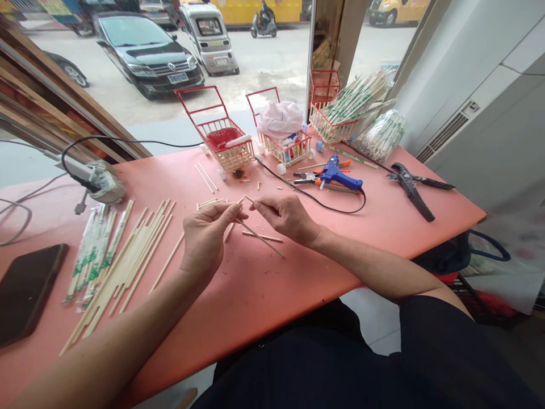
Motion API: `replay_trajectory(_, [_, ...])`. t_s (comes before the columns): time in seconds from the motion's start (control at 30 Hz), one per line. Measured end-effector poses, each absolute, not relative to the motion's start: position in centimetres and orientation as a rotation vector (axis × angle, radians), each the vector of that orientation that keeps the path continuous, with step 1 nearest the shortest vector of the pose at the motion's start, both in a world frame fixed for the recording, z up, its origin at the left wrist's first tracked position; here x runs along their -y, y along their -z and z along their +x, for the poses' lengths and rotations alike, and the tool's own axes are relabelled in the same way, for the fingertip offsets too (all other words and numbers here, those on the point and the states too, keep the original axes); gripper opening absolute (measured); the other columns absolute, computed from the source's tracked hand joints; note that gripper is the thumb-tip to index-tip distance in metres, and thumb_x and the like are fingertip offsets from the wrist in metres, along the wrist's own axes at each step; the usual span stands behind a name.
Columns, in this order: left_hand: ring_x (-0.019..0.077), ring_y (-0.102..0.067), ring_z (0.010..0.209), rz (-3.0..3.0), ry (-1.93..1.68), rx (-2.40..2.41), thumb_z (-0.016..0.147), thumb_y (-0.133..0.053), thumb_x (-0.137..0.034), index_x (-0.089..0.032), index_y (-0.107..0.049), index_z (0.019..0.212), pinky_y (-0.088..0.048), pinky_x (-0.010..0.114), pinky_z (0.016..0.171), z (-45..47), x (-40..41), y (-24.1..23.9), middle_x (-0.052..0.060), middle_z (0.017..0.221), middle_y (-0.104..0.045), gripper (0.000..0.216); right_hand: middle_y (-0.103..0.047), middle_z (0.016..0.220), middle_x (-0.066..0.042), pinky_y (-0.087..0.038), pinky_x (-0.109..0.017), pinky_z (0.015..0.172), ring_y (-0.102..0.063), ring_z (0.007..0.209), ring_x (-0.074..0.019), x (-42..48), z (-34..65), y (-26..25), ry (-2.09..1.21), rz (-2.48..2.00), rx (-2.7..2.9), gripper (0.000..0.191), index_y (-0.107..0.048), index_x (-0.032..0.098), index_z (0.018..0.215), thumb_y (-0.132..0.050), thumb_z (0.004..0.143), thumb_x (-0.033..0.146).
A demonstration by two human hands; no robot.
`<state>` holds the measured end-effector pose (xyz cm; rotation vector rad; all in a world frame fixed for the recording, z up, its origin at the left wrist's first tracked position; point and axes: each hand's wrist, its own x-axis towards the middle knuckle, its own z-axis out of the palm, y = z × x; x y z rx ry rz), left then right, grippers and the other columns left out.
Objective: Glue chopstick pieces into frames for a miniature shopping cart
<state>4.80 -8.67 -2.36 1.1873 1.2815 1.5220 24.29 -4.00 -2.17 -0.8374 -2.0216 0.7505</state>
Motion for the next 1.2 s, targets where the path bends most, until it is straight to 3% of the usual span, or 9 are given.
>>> replay_trajectory(0.3, [0.0202, -0.073, 0.073, 1.187, -1.523, -1.287, 0.085, -0.087, -0.042, -0.023, -0.086, 0.078, -0.059, 0.035, 0.080, 4.74, 8.59, 2.48, 0.005, 0.077, -0.081, 0.021, -0.068, 0.073, 0.000, -0.044, -0.026, 0.069, -0.056, 0.067, -0.0117, 3.92, 24.20, 2.25, -0.743, -0.827, 2.014, 0.035, -0.086, 0.013, 0.105, -0.061, 0.112, 0.036])
replay_trajectory(0.7, [0.0206, -0.074, 0.074, 1.177, -1.533, -1.262, 0.086, -0.088, -0.041, -0.022, -0.086, 0.079, -0.059, 0.036, 0.080, 4.72, 8.58, 2.58, 0.005, 0.077, -0.081, 0.020, -0.077, 0.082, -0.003, -0.048, -0.027, 0.075, -0.065, 0.076, -0.0148, 3.95, 24.30, 2.25, -0.759, -0.863, 2.027, 0.035, -0.086, 0.015, 0.106, -0.060, 0.112, 0.038])
replay_trajectory(1.2, [0.0200, -0.073, 0.073, 1.179, -1.530, -1.275, 0.085, -0.088, -0.040, -0.023, -0.086, 0.077, -0.058, 0.035, 0.079, 4.74, 8.59, 2.39, 0.005, 0.077, -0.081, 0.019, -0.073, 0.078, -0.002, -0.046, -0.027, 0.072, -0.061, 0.071, -0.0133, 3.94, 24.18, 2.24, -0.748, -0.810, 2.016, 0.034, -0.086, 0.012, 0.105, -0.061, 0.112, 0.034])
